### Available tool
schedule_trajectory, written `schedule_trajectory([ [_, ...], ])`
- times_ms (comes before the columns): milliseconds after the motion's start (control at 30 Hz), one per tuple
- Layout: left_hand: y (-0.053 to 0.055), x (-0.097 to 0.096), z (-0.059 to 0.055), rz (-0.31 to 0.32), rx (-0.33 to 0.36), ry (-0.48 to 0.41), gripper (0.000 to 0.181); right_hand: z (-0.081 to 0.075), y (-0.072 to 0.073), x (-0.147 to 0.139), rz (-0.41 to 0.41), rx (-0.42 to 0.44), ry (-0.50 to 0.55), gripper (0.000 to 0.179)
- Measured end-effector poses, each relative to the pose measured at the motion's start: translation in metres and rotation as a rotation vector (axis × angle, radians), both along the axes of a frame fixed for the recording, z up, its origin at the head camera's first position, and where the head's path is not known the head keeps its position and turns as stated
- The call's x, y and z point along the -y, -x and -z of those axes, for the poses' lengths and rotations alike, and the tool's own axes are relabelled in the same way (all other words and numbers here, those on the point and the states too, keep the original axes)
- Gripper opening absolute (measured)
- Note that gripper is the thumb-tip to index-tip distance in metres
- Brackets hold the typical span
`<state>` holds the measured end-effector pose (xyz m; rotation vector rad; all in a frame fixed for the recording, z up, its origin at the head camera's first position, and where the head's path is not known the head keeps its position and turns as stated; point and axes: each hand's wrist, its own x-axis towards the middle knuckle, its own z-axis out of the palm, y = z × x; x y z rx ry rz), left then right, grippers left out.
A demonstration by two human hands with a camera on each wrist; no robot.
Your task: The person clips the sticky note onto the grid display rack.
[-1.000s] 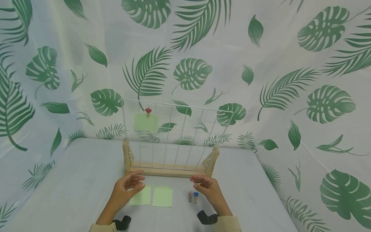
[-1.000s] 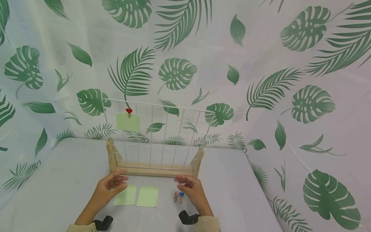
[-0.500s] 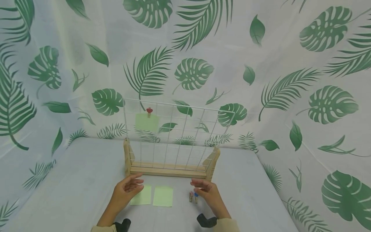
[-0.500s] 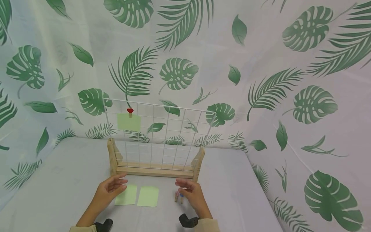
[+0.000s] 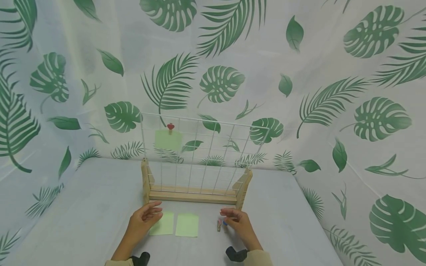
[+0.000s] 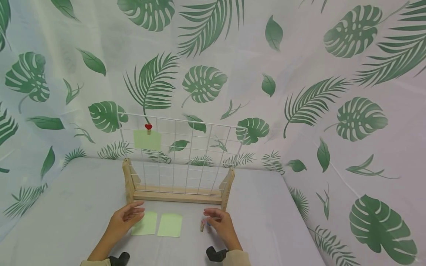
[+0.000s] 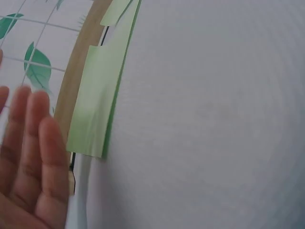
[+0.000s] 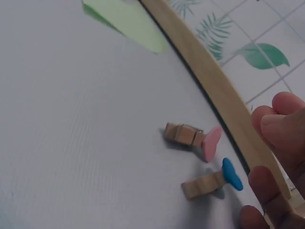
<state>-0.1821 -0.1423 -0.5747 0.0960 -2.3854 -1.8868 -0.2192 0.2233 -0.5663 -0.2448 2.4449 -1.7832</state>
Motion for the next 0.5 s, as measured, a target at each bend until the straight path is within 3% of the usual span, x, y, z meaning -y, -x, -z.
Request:
schedule_trajectory([
  [233,0.001,0.006,0.002,-0.064,0.071,0.086,0.040,0.009,0.004,-0.002,-0.007,-0.051,-0.108,0.026],
  [500,0.006,0.010,0.004,-0.060,0.126,0.164,0.042,0.012,0.005,0.001,-0.004,-0.097,-0.218,0.022],
])
